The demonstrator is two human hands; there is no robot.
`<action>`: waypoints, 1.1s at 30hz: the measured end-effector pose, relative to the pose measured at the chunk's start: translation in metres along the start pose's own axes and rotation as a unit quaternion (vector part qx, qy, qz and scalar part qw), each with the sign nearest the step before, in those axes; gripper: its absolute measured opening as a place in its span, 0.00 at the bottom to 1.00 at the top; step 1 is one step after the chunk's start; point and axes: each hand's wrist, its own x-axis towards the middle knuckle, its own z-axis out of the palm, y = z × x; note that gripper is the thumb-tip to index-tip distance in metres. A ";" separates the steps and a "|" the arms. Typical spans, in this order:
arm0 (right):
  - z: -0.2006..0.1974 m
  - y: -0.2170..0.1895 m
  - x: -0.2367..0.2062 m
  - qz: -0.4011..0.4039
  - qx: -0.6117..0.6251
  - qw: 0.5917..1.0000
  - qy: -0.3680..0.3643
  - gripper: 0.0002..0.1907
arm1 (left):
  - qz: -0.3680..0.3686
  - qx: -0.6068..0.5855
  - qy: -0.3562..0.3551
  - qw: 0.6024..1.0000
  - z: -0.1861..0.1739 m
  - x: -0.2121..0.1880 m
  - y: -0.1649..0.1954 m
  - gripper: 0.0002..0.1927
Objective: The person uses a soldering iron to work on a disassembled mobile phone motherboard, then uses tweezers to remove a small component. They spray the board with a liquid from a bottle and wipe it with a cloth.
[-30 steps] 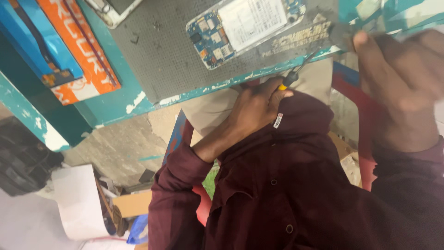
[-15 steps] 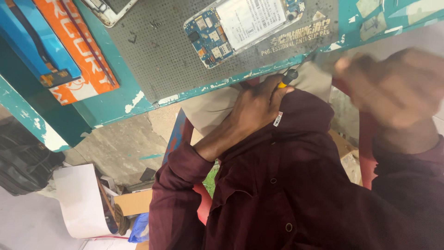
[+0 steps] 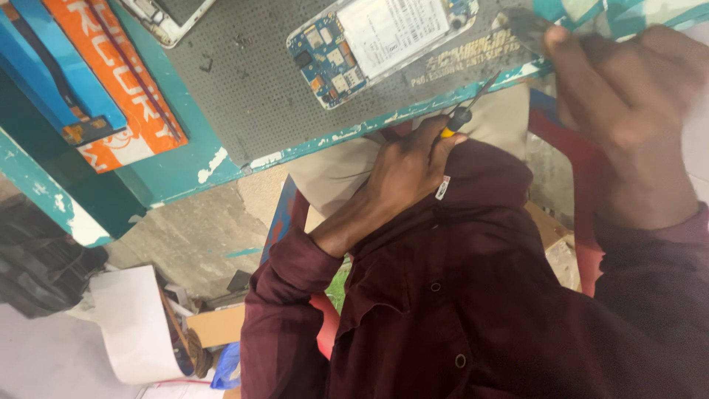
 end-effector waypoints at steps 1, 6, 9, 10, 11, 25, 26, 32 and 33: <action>-0.001 0.001 0.000 -0.007 0.007 1.000 0.020 0.15 | 0.012 -0.002 0.008 1.000 0.000 0.002 -0.001 0.15; 0.005 0.003 -0.007 -0.046 0.034 0.998 0.024 0.10 | 0.038 -0.011 0.030 0.999 -0.001 0.000 0.000 0.16; 0.009 0.003 -0.010 -0.065 0.044 0.996 0.035 0.12 | 0.034 0.001 0.022 0.999 0.000 0.000 0.000 0.14; 0.010 0.006 -0.008 -0.075 0.050 0.994 0.055 0.14 | 0.041 -0.004 0.028 0.999 0.000 0.000 0.000 0.14; 0.010 0.009 -0.004 -0.087 0.056 0.992 0.077 0.15 | 0.049 -0.006 0.038 0.998 0.001 0.001 0.000 0.15; -0.002 0.003 -0.002 -0.082 0.045 0.993 0.070 0.20 | 0.051 -0.007 0.039 0.998 -0.006 0.001 0.005 0.15; 0.000 0.002 -0.003 -0.088 0.036 0.994 0.051 0.19 | 0.047 -0.010 0.036 0.998 -0.006 0.002 0.005 0.15; 0.003 0.005 0.009 -0.027 -0.083 0.996 -0.018 0.19 | 0.030 0.001 0.016 0.999 -0.008 0.001 0.006 0.15; 0.002 0.007 0.011 -0.053 -0.076 0.996 0.006 0.16 | 0.029 0.010 0.019 0.999 -0.008 0.002 0.005 0.15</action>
